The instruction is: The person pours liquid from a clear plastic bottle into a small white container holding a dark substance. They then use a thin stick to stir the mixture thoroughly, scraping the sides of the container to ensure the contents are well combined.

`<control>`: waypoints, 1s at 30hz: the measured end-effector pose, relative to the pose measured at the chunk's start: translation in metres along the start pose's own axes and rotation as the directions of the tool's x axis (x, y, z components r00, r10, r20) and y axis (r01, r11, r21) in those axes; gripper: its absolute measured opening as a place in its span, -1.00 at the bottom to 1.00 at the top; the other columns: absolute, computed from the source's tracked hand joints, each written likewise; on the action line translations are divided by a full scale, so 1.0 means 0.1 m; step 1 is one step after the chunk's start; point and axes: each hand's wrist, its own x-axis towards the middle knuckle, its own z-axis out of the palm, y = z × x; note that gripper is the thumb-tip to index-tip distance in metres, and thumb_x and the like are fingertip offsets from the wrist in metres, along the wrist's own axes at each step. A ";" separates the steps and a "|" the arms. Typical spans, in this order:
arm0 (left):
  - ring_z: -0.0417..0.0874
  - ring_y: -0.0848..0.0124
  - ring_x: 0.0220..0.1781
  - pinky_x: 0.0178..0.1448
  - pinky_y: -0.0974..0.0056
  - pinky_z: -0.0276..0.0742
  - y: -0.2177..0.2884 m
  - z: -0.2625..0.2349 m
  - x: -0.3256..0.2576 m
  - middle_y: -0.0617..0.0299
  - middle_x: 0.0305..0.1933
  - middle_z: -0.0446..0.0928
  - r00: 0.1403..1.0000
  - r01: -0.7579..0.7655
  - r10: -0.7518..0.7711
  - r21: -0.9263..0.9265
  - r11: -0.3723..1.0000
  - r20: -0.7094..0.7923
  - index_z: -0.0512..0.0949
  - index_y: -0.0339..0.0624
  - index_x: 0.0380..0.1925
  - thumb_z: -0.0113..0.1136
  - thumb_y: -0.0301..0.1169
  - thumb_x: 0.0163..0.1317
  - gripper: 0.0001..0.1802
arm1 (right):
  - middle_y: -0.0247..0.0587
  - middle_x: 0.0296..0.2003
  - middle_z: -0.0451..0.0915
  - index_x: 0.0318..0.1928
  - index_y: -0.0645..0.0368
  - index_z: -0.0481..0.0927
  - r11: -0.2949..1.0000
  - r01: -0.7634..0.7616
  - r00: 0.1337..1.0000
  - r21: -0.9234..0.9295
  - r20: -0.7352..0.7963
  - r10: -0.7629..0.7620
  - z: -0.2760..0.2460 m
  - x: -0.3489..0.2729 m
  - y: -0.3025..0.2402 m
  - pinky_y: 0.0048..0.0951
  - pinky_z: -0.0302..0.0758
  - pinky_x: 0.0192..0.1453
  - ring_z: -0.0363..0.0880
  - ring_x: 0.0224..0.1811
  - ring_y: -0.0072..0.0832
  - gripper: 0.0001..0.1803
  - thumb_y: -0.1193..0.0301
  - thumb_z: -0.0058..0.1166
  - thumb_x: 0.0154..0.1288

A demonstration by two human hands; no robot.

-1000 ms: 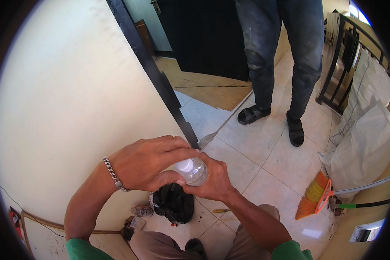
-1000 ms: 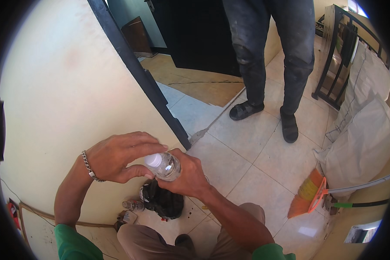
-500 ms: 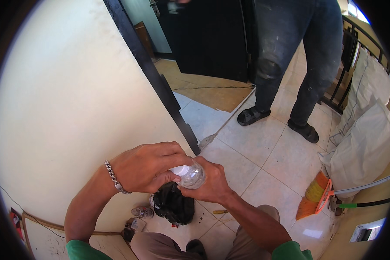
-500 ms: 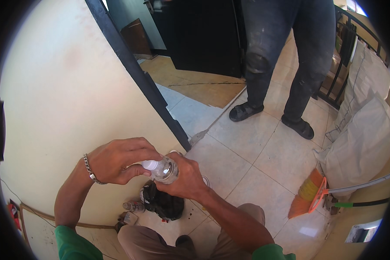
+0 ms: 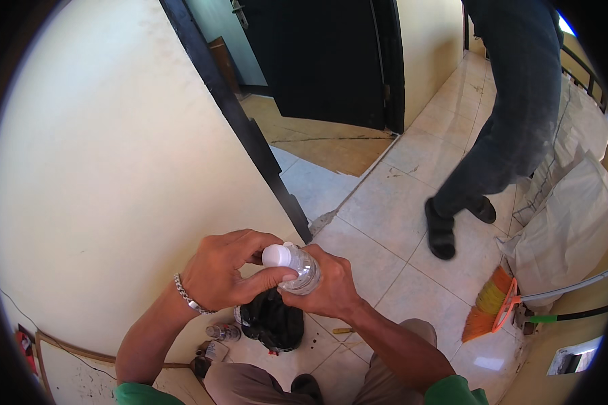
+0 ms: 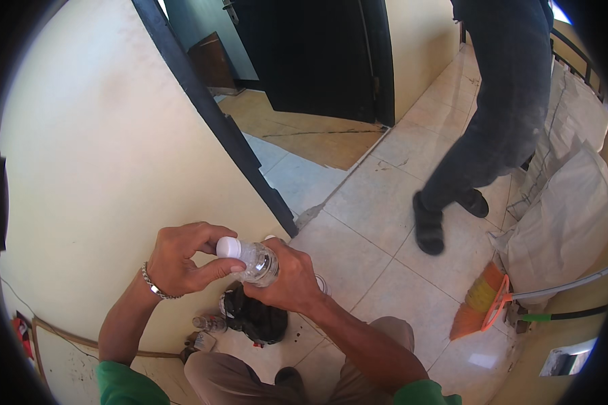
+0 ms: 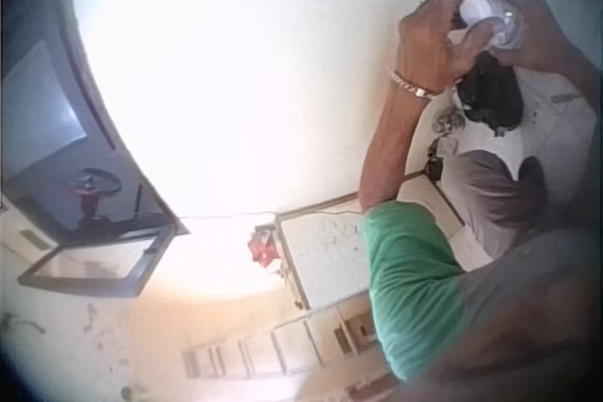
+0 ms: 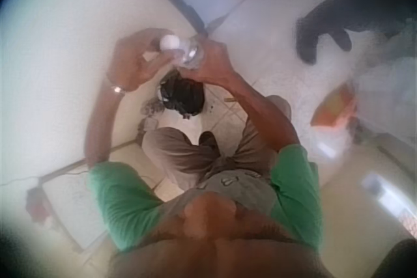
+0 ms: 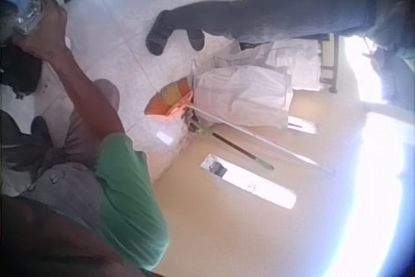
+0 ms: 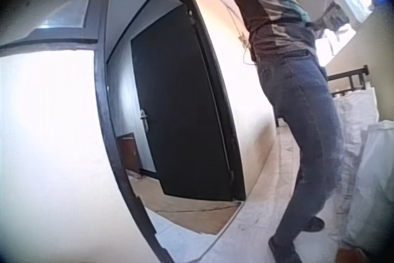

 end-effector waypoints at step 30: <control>0.54 0.19 -0.07 -0.10 0.19 0.52 -0.12 0.63 -0.67 0.03 -0.05 0.47 0.872 -0.057 0.195 0.303 0.951 -0.450 0.61 -0.16 -0.11 0.66 -0.35 0.05 -0.55 | -0.05 -0.24 0.78 0.04 0.25 0.62 1.000 -0.001 1.000 0.018 -0.004 0.001 0.09 -0.09 -0.17 -0.23 0.73 -0.06 0.85 -0.16 -0.19 -0.34 0.29 0.64 -0.08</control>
